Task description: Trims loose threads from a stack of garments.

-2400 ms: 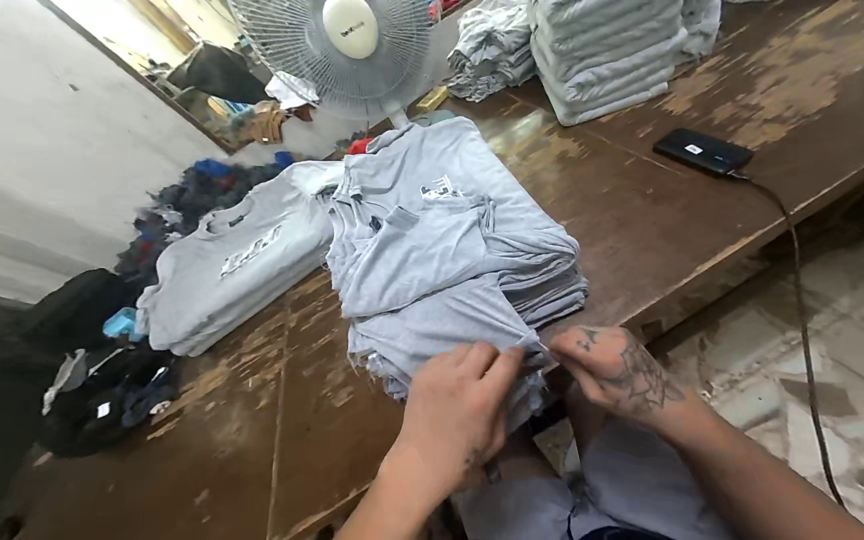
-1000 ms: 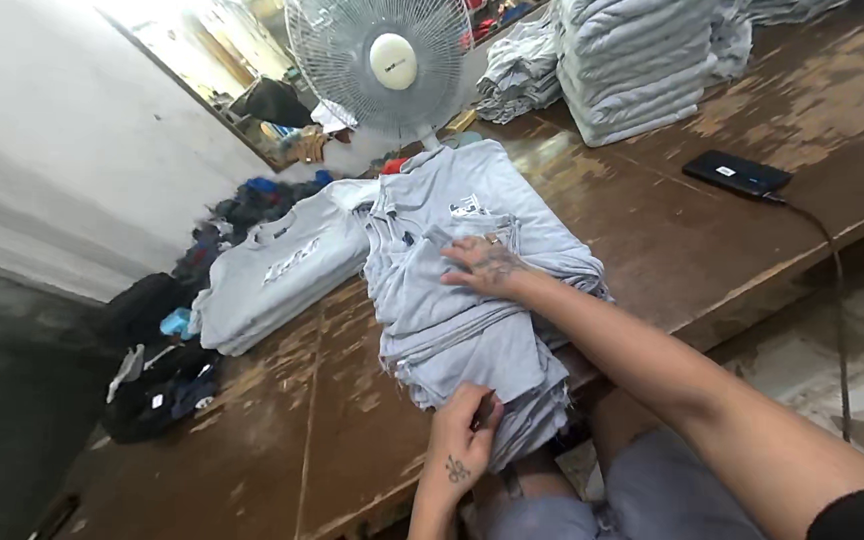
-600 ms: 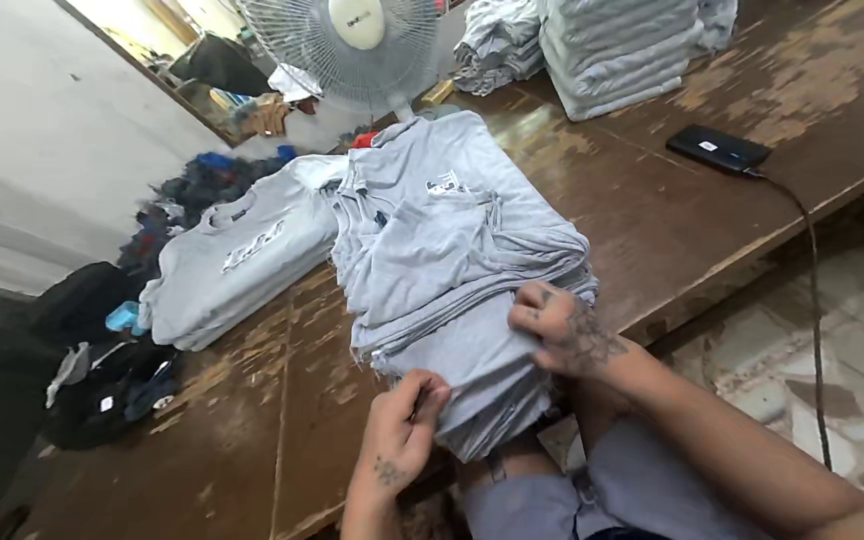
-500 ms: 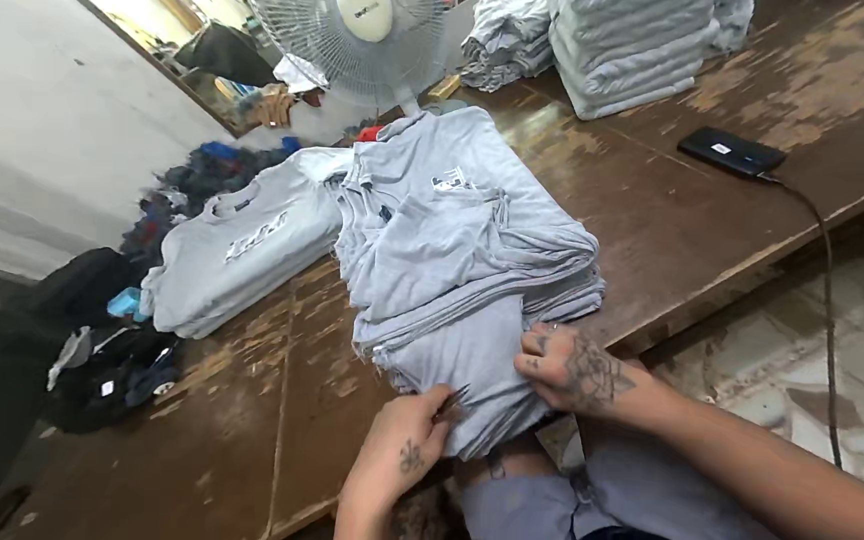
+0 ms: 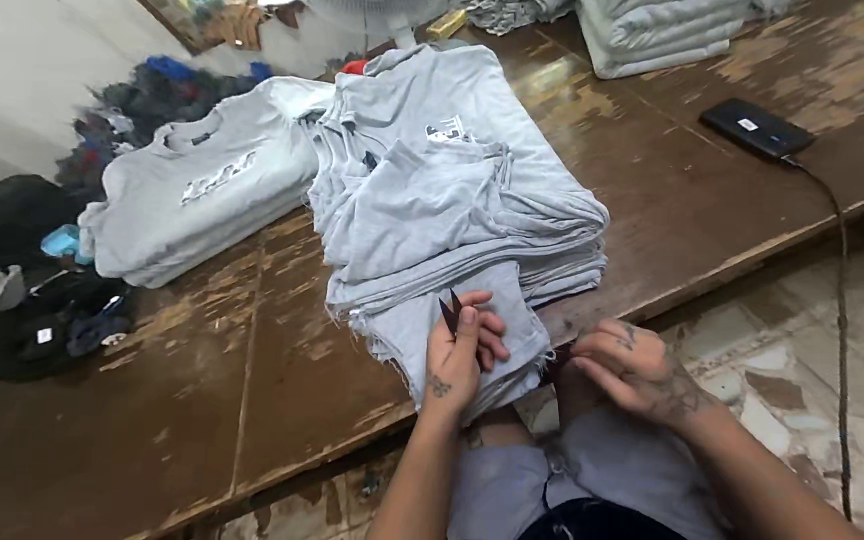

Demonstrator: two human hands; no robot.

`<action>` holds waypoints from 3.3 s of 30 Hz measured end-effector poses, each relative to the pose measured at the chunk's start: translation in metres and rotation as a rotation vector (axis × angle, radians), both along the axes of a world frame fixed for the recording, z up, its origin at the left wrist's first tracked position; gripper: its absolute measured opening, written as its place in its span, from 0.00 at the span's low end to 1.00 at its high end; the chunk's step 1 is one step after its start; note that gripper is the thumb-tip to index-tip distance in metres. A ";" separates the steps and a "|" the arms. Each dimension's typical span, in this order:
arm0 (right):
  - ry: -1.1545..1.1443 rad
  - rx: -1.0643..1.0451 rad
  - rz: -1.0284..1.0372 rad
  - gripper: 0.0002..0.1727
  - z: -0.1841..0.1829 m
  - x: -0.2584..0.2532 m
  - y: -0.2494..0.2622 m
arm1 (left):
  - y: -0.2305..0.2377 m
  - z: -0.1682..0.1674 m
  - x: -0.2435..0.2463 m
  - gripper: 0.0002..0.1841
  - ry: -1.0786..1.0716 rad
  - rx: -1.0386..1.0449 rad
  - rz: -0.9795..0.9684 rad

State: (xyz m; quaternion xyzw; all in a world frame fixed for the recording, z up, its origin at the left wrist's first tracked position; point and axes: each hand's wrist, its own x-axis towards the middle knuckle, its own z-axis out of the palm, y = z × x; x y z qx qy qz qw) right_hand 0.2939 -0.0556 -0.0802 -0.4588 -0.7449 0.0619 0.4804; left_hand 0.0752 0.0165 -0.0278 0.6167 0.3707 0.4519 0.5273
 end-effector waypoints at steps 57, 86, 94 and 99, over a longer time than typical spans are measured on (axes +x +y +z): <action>0.100 0.020 0.244 0.14 0.027 -0.016 0.005 | -0.011 0.005 -0.034 0.21 0.335 0.290 -0.050; 0.816 -0.232 0.323 0.15 0.019 -0.052 0.045 | 0.023 0.023 0.004 0.03 0.089 0.074 0.007; 0.114 -0.016 -0.022 0.18 0.019 -0.042 0.044 | 0.022 0.015 0.009 0.10 -0.013 -0.038 0.032; -0.005 -0.099 -0.001 0.12 0.035 0.011 0.019 | 0.018 0.013 0.007 0.11 0.078 0.038 -0.031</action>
